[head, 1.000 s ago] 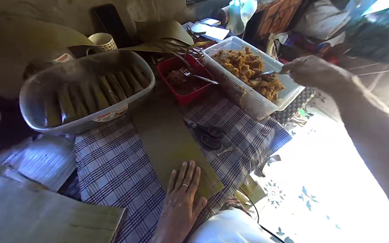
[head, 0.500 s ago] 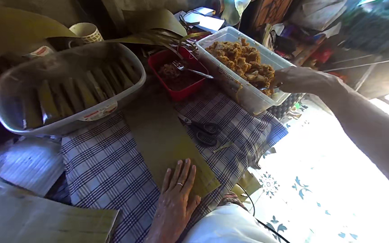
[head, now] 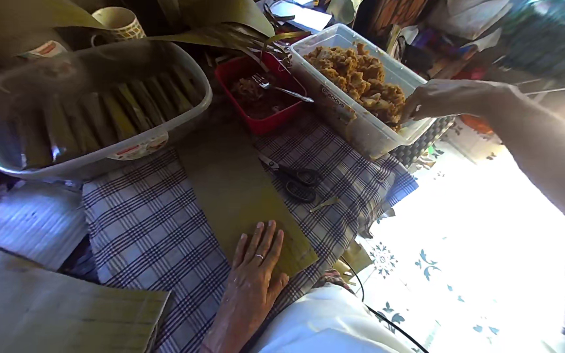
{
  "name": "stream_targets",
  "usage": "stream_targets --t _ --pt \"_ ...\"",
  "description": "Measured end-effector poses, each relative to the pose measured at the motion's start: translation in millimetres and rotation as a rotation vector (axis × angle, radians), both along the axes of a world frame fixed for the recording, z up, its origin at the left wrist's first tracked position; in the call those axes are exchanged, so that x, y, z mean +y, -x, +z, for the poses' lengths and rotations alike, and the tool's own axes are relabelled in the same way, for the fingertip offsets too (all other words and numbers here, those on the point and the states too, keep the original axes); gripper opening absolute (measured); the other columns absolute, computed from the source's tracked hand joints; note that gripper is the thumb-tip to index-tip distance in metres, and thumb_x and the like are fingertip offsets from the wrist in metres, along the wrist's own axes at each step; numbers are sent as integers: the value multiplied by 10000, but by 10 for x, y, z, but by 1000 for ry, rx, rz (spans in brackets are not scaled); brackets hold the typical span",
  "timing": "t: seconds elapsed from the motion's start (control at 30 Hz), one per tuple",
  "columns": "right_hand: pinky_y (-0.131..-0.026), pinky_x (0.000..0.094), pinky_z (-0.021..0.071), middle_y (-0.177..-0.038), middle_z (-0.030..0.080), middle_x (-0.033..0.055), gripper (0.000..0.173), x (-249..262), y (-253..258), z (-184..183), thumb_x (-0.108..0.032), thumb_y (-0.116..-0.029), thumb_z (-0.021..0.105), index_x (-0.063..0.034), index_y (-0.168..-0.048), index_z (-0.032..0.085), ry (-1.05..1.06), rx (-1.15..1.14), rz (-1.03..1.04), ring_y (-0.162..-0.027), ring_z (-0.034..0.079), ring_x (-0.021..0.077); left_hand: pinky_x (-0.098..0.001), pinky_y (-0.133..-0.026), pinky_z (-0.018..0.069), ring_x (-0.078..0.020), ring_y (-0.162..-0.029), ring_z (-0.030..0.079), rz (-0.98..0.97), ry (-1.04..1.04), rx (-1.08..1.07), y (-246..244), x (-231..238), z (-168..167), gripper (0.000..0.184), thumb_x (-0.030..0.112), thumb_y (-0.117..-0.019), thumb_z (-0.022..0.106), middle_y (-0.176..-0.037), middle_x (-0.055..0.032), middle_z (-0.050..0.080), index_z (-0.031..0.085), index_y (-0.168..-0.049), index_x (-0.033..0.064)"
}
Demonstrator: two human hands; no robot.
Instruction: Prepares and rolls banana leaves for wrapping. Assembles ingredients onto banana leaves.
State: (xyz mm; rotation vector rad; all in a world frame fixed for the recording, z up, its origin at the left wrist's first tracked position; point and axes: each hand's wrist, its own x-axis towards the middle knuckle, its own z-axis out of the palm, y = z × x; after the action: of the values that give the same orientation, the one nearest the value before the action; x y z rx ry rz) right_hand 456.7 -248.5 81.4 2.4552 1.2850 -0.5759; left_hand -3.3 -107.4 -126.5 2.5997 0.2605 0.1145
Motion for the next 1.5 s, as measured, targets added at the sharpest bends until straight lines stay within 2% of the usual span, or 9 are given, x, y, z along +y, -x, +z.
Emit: stream_targets --t 0.13,0.37,0.6,0.7,0.83,0.97,1.1,1.33,1.5 --pt "-776 544 499 -908 713 170 128 73 32 2 3 -950 692 -62 -981 798 106 52 -16 -827 646 338 -567 -1277 68 -155 -1591 64 -1 17 -5 4 5 -22 686 515 -1029 465 -1721 69 150 308 -1634 232" --pt "-751 503 506 -873 708 158 135 178 245 228 -9 -979 656 -40 -981 788 62 79 -24 -754 634 296 -557 -1277 88 -158 -1589 90 1 50 -6 12 8 59 661 503 -1032 469 -1711 65 197 364 -1612 205" --pt "-612 501 466 -724 632 150 199 57 161 379 -95 -1004 648 -28 -835 728 -25 -95 -286 -601 549 270 -412 -1181 426 -192 -1464 439 394 371 -292 217 310 247 490 392 -1039 528 -1572 -30 484 559 -1483 187" --pt "-584 453 451 -667 623 128 224 53 125 205 -84 -1003 648 -14 -811 740 -3 1 -263 -551 523 233 -374 -1170 397 -207 -1458 430 637 730 -411 140 402 551 526 275 -1023 506 -1569 -127 463 505 -1475 6" --pt "-561 406 445 -650 624 93 209 -5 115 34 -26 -977 656 -37 -794 755 -93 88 -150 -535 513 185 -432 -1084 506 -261 -1357 553 795 1174 -502 231 505 432 441 211 -1054 452 -1504 -98 541 538 -1446 30" --pt "-698 595 499 -753 703 127 177 -124 125 -106 -3 -947 673 -74 -836 791 -231 49 20 -722 661 316 -469 -1041 535 -290 -1333 571 812 1295 -484 221 584 422 416 183 -1072 406 -1482 -107 558 558 -1429 33" --pt "-735 625 505 -799 711 146 164 -202 293 -177 -5 -959 650 -55 -879 785 -375 41 -39 -756 670 334 -428 -991 566 -285 -1266 621 818 1334 -458 142 667 446 402 183 -1071 422 -1424 -122 599 567 -1418 40" --pt "-669 490 514 -850 694 159 112 -508 594 -378 20 -965 630 -15 -962 737 -791 68 -89 -684 618 267 -271 -756 569 -182 -1009 699 847 1237 -352 -30 855 351 398 171 -1054 469 -1241 -99 705 577 -1427 85" --pt "-508 189 423 -789 680 46 122 -577 678 -425 14 -976 618 -9 -1011 733 -981 201 -232 -534 484 27 -255 -619 535 -161 -799 673 791 1042 -307 -181 1014 210 394 166 -1019 550 -1062 -89 718 600 -1405 109"
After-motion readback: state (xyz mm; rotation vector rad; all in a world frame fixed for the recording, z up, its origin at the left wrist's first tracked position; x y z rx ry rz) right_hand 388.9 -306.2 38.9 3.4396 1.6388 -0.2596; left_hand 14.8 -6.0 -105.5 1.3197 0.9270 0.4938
